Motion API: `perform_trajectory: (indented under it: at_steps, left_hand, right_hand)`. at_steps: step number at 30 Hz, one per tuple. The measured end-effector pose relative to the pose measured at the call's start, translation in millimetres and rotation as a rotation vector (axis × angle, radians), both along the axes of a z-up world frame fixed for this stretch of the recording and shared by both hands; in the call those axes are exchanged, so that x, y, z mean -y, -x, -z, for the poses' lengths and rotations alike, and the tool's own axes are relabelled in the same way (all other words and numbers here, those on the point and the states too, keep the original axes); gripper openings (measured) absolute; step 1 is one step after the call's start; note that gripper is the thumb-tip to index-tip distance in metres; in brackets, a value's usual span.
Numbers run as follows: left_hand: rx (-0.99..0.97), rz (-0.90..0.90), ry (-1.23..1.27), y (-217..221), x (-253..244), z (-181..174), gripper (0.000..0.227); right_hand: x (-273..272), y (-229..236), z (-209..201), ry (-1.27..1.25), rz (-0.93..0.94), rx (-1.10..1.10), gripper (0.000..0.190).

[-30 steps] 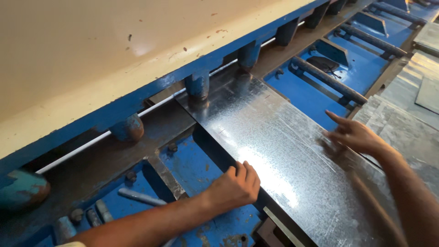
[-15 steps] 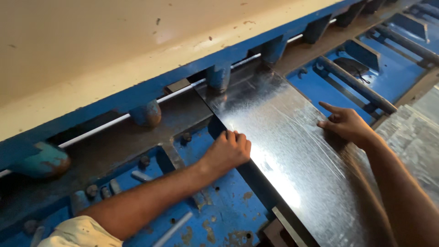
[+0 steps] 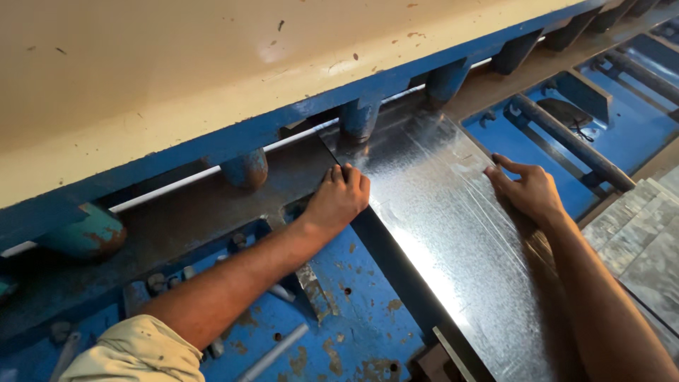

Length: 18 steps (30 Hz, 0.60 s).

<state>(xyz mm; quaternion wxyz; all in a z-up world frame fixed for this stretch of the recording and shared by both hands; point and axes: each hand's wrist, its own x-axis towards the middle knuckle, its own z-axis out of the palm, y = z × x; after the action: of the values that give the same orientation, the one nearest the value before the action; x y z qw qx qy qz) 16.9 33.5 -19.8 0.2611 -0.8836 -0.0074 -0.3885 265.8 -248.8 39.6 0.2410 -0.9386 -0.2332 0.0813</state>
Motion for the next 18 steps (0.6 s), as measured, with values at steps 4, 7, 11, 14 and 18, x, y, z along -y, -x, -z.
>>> perform_trajectory:
  at_steps: [4, 7, 11, 14, 18]
  left_hand:
    - [-0.040, -0.011, -0.004, -5, -6, 8, 0.018]
    - [-0.039, -0.012, 0.000, -8, -7, 11, 0.015]
    - [-0.053, -0.032, -0.030, -11, -8, 14, 0.015]
    - [-0.029, -0.033, -0.053, -11, -10, 11, 0.017]
    - [-0.027, -0.038, -0.033, -12, -9, 14, 0.015]
  right_hand:
    - [-3, -4, 7, -0.048, -0.013, 0.016, 0.057]
    - [-5, -9, 9, -0.084, -0.059, 0.054, 0.053]
    - [-3, -9, 11, -0.044, -0.035, 0.043, 0.051]
    - [-6, -10, 12, -0.095, -0.043, 0.033, 0.050]
    - [-3, -14, 17, -0.120, -0.077, 0.063, 0.049]
